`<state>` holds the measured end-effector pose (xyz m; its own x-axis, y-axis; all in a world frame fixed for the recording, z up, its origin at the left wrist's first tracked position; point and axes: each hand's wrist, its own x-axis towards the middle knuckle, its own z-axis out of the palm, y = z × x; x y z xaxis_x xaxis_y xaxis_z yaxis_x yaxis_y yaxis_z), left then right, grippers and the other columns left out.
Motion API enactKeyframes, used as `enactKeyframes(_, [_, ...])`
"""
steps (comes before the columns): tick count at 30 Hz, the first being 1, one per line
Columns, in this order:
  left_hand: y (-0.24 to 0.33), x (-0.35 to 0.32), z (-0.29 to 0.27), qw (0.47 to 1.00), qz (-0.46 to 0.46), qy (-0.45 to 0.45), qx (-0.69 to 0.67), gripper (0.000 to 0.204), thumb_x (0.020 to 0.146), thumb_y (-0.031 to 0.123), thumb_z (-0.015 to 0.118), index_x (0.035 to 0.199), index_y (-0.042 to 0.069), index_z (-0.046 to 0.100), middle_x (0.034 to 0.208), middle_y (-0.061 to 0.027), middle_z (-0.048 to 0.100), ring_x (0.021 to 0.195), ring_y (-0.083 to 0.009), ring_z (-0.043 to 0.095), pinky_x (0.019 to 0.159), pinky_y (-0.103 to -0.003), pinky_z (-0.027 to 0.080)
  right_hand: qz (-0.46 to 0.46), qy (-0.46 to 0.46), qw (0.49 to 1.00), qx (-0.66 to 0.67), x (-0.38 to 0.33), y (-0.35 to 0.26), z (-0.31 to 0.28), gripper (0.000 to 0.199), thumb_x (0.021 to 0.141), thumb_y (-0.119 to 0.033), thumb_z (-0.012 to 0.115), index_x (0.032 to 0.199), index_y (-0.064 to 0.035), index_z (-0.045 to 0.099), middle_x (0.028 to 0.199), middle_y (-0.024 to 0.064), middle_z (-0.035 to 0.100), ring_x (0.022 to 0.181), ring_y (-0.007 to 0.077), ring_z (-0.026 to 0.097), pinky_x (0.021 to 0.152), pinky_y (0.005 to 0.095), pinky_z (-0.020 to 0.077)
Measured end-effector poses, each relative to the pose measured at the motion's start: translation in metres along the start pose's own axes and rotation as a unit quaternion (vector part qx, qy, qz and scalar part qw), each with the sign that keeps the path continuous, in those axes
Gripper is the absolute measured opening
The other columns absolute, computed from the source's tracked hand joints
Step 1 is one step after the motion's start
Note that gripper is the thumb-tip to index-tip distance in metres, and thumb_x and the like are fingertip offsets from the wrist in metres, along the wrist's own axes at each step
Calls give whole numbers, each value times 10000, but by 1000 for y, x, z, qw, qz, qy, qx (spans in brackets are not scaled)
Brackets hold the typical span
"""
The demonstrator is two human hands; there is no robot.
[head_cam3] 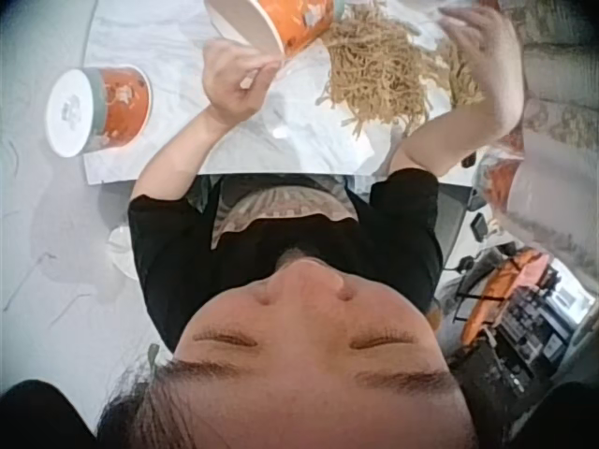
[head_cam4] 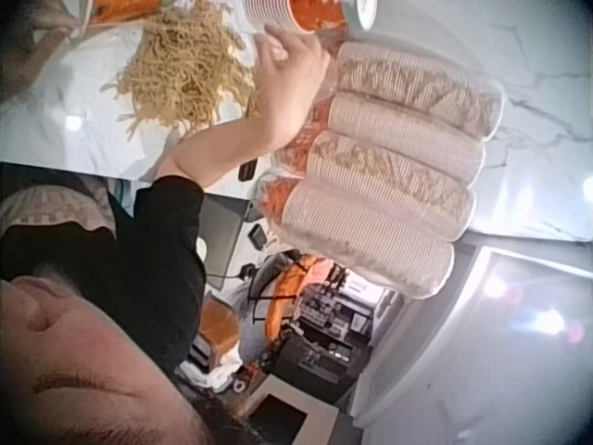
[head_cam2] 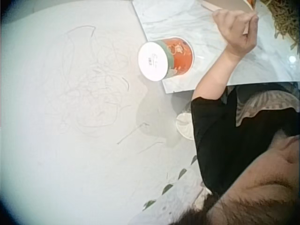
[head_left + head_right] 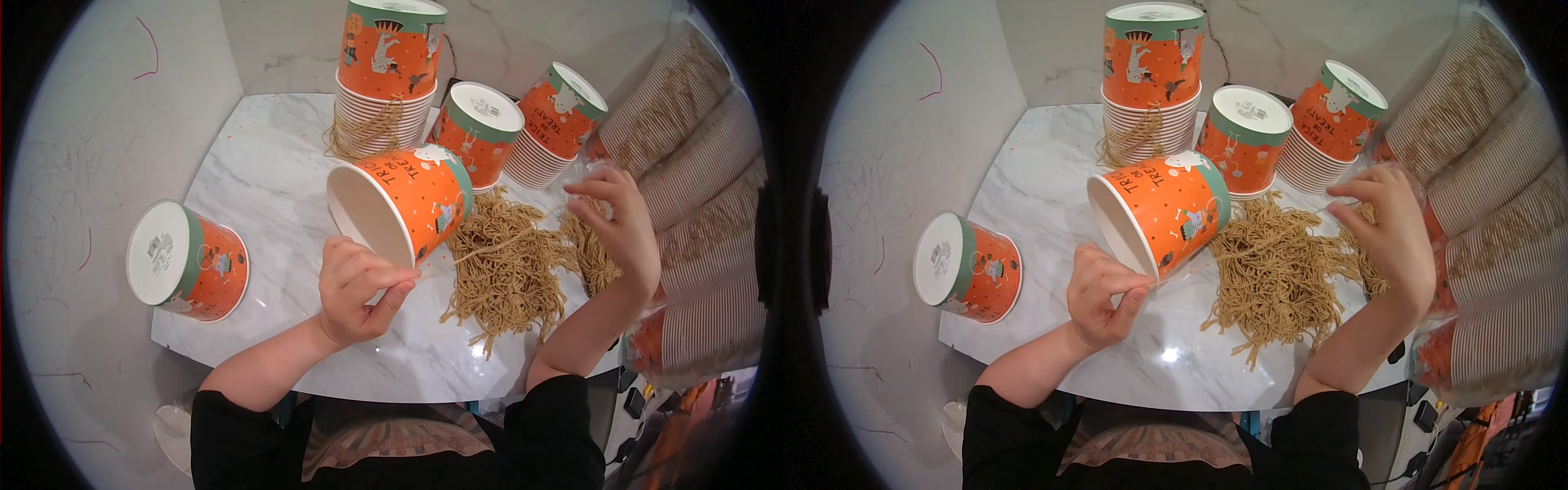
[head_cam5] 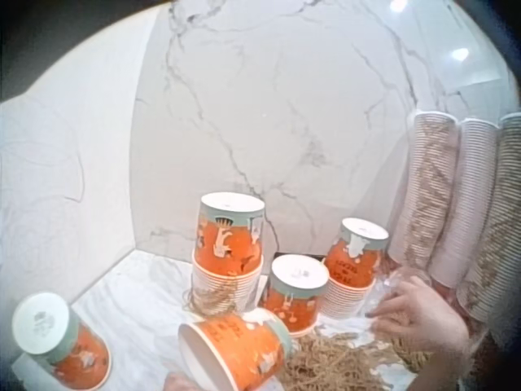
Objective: Attach string handles to printed paper buckets.
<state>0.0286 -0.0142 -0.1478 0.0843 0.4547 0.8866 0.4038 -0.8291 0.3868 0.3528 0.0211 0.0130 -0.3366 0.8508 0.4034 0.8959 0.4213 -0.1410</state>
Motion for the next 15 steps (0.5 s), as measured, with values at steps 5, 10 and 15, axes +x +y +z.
enactKeyframes(5, [1, 0, 1, 1000, -7, -14, -14, 140, 797, 111, 794, 922, 157, 750, 785, 57, 629, 736, -182, 526, 745, -342, 376, -169, -152, 934, 275, 12, -89, 30, 416, 776, -199, 859, 1083, -16, 648, 1034, 100, 661, 963, 279, 669, 848, 357, 525])
enactKeyframes(10, [-1, -2, -2, 999, -11, -14, -27, 111, 817, 98, 774, 910, 139, 729, 792, 46, 651, 697, -183, 519, 734, -345, 370, -131, -191, 922, 311, 1, -136, 65, 402, 828, -136, 809, 1125, -31, 559, 975, 117, 652, 892, 296, 692, 768, 395, 550])
enactKeyframes(15, [-4, -3, -3, 999, -26, 6, -37, 70, 848, 101, 747, 893, 126, 700, 803, 39, 671, 683, -186, 521, 729, -345, 365, -49, -270, 888, 369, 13, -136, 58, 312, 871, -82, 730, 1096, -29, 521, 892, 157, 624, 817, 335, 667, 725, 412, 524])
